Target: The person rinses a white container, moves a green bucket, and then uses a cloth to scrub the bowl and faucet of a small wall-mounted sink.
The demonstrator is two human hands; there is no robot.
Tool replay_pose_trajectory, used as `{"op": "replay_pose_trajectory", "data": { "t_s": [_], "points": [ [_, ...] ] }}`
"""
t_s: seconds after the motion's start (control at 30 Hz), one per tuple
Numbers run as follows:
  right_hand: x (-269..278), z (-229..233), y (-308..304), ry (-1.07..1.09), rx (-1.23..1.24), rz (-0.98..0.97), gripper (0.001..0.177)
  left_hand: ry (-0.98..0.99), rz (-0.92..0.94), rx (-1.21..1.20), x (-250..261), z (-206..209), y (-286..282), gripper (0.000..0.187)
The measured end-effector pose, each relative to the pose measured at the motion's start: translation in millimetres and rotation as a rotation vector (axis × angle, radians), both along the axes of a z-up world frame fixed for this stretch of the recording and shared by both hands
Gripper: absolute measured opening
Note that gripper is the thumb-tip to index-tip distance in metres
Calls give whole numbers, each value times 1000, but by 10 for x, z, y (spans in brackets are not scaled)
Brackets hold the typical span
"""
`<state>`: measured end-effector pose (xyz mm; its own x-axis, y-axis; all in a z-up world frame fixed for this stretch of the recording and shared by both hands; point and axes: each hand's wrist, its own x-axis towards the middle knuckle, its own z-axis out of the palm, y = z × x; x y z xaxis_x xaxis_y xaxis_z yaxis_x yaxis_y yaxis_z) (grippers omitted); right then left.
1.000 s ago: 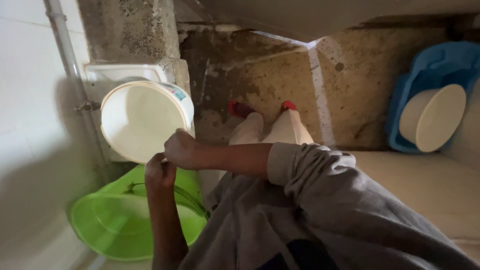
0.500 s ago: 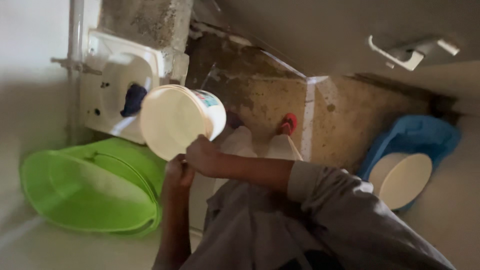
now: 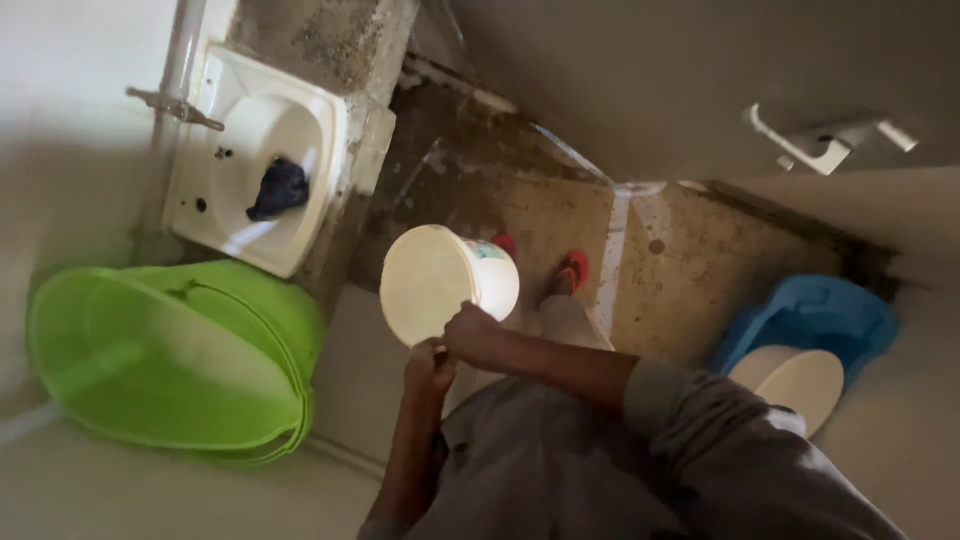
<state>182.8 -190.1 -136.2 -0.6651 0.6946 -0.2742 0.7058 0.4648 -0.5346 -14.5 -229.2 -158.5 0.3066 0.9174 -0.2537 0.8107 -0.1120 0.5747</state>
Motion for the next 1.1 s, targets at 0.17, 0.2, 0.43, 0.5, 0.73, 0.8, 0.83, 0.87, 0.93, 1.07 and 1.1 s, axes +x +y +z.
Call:
{"op": "replay_pose_trajectory", "data": {
  "t_s": [0.17, 0.2, 0.43, 0.5, 0.73, 0.8, 0.83, 0.87, 0.93, 1.07, 1.1],
  "points": [
    [191, -5, 12, 65, 177, -76, 8, -924, 1155, -849, 11, -346, 500, 41],
    [237, 9, 25, 71, 223, -85, 7, -927, 1143, -861, 37, -372, 571, 41],
    [287, -92, 54, 153, 194, -129, 9, -795, 1074, -1133, -228, -914, 969, 42],
    [309, -114, 55, 181, 251, -169, 9, -749, 978, -1197, -314, -971, 978, 43],
    [113, -129, 176, -22, -33, -134, 14, -721, 885, -807, -96, -418, 723, 49],
    [-11, -275, 336, 72, -505, -253, 26, -738, 798, -719, 19, -90, 759, 53],
    [-92, -427, 444, 119, -603, -341, 25, -699, 886, -718, 86, 50, 814, 58],
    [-198, -633, 514, 167, -628, -474, 24, -656, 972, -724, 144, 162, 846, 65],
    [-395, -1170, 615, 282, -759, -794, 22, -630, 980, -732, 171, 300, 898, 63],
    [-628, -1807, 748, 664, -1294, -1556, 19, -759, 826, -485, 180, 307, 734, 64],
    [-658, -1838, 798, 805, -1385, -1727, 19, -757, 829, -490, 196, 279, 736, 64]
  ]
}}
